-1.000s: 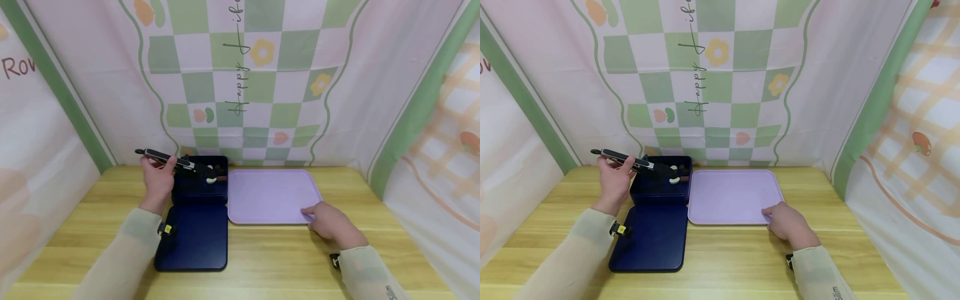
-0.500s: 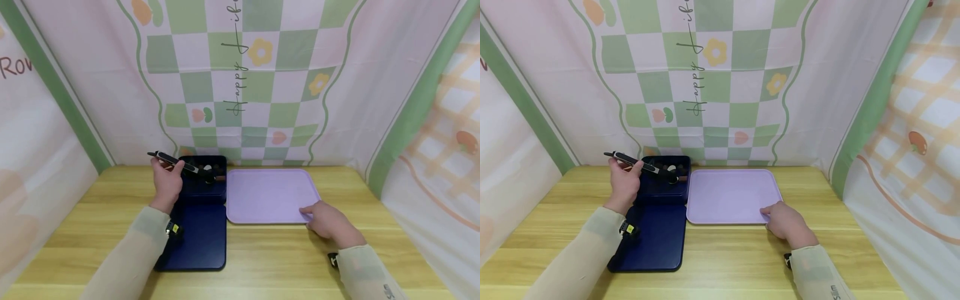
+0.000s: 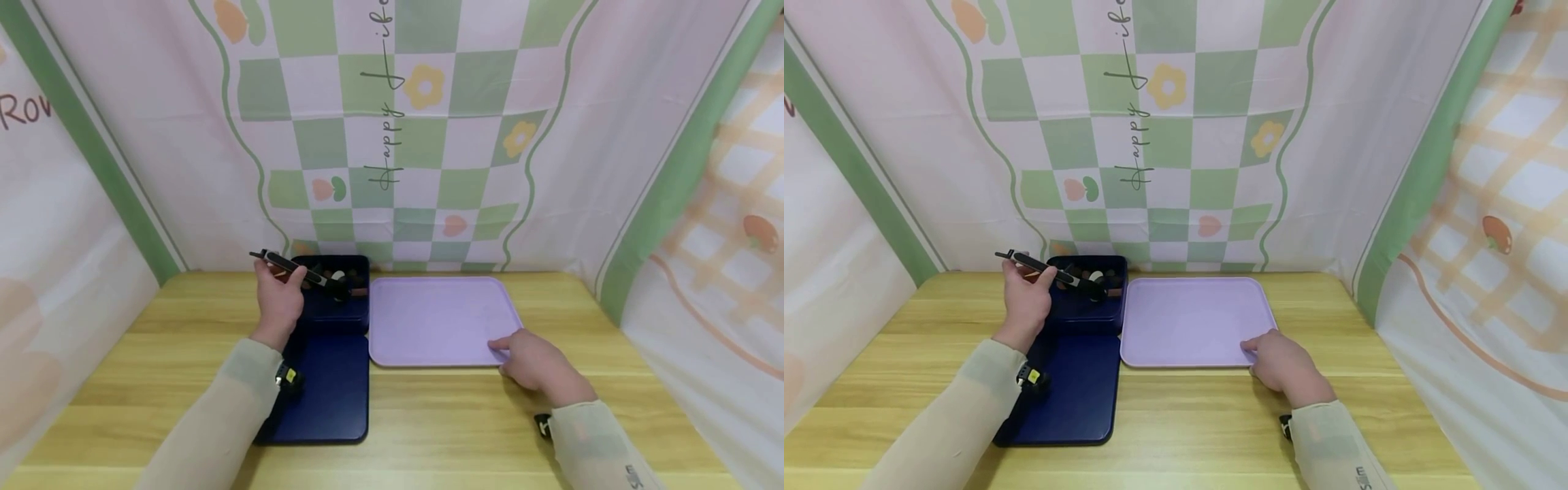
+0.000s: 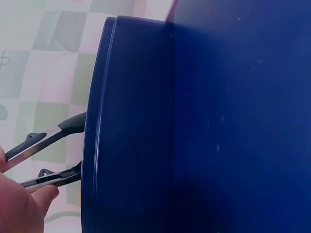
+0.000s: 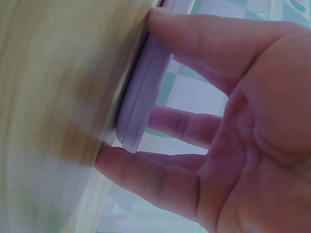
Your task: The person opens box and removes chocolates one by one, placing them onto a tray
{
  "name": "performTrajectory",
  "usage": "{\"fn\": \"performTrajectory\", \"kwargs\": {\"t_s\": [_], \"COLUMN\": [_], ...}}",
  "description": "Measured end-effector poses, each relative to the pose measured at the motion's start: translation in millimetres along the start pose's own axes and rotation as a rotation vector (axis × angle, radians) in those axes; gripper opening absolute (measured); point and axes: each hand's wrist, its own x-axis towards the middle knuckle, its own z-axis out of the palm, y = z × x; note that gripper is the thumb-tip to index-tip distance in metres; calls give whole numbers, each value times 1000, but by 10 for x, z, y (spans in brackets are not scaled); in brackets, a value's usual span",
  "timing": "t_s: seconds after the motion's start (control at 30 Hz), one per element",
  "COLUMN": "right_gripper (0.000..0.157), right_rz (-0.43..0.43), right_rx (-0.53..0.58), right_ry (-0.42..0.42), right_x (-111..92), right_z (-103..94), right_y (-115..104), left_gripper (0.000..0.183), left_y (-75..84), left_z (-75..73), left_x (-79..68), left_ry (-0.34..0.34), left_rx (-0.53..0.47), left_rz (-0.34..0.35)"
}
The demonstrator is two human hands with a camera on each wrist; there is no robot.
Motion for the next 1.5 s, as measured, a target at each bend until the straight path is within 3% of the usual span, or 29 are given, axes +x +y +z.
{"fn": "performTrajectory", "kwargs": {"t_s": [0.17,0.43,0.6,0.8,0.9,1.07,1.27,1.5], "right_gripper": [45,45,45,45,45,45,45,44], "right_rz": [4,-17,-15,-11,-12,-13,-10,4], "right_rx": [3,-3,-5,-9,-9,-5,-2,-5], "right_ry": [3,13,15,11,11,11,16,14], "right_x": [-2,-14,-8,-1,-2,-13,-19,-29], "right_z": [18,7,18,40,33,13,19,25], "right_y": [7,1,17,38,35,19,25,33], "left_gripper": [48,50,57,61,60,57,59,61], "left_y": [11,35,51,139,210,334,497,566], "left_z": [-14,-41,-71,-113,-121,-96,56,416], "left_x": [-13,-33,-27,39,79,119,86,-40], "left_ry": [12,125,178,206,227,250,211,87], "left_rx": [-1,-20,-63,-207,-277,-388,-370,-339], "left_rz": [0,-11,-97,-222,-245,-227,-201,-26]}}
